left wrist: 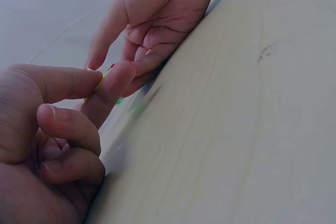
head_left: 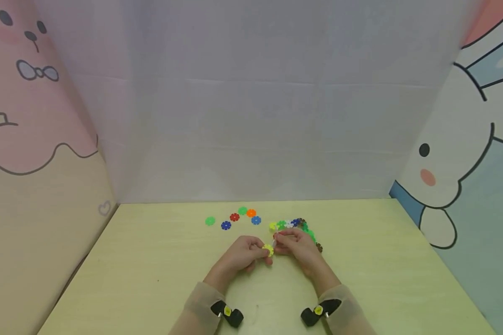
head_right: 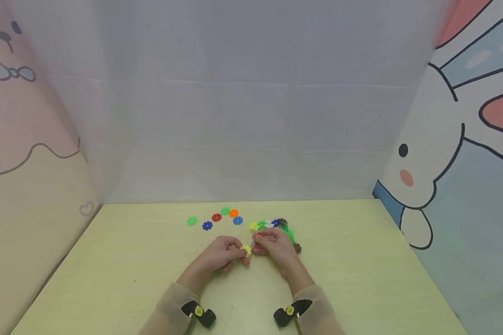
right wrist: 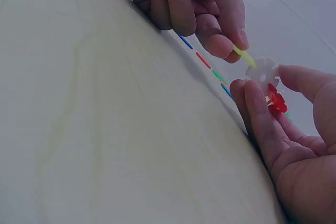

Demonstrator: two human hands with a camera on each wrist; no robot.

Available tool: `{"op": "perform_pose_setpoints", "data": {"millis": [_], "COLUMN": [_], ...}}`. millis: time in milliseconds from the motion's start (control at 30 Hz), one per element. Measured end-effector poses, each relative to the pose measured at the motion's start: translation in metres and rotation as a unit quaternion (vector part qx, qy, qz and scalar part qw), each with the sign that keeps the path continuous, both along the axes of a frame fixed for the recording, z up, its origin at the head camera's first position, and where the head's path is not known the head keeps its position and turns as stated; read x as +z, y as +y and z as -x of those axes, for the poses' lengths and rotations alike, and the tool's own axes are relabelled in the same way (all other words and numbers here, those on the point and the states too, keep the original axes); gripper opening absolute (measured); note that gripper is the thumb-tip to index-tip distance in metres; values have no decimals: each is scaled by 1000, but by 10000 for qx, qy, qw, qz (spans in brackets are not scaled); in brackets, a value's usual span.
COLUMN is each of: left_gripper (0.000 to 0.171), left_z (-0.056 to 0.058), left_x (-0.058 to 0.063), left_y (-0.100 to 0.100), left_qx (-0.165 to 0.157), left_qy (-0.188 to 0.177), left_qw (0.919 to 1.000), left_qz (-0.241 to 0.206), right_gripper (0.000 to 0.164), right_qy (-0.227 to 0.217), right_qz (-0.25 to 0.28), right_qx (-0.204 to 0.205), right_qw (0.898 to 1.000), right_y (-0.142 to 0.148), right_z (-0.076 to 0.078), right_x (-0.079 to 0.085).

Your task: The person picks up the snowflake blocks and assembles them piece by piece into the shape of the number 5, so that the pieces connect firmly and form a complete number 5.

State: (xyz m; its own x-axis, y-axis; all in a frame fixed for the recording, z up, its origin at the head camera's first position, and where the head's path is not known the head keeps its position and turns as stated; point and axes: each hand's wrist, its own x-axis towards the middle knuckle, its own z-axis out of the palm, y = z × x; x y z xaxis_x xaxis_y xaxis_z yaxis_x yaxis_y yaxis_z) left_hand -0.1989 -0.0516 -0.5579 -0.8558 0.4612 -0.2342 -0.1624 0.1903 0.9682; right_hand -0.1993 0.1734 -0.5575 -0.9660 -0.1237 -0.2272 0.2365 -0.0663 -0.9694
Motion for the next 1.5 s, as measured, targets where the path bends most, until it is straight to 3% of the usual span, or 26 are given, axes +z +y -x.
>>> {"op": "perform_pose_setpoints", "data": {"millis": [267, 800, 1167, 1500], "left_gripper": [19, 19, 18, 15], "left_z": [-2, -1, -1, -2], "left_x": [1, -2, -1, -1], "left_y": [2, 5, 7, 4], "left_qx": [-31, 275, 213, 178], "left_qy": [81, 178, 166, 31], "left_qw": [9999, 9992, 9993, 9998], "left_qz": [109, 245, 277, 73], "right_gripper": [28, 24, 16, 13], "right_qy": [-49, -97, -242, -277], "right_qz": [-32, -19, -105, -306], "right_qx": [55, 50, -32, 201], "right_qw": [10000, 9999, 9996, 9989], "right_y": [-1, -2, -4, -1], "right_z": [-1, -3, -2, -3], "right_x": [3, 4, 7, 7]}}
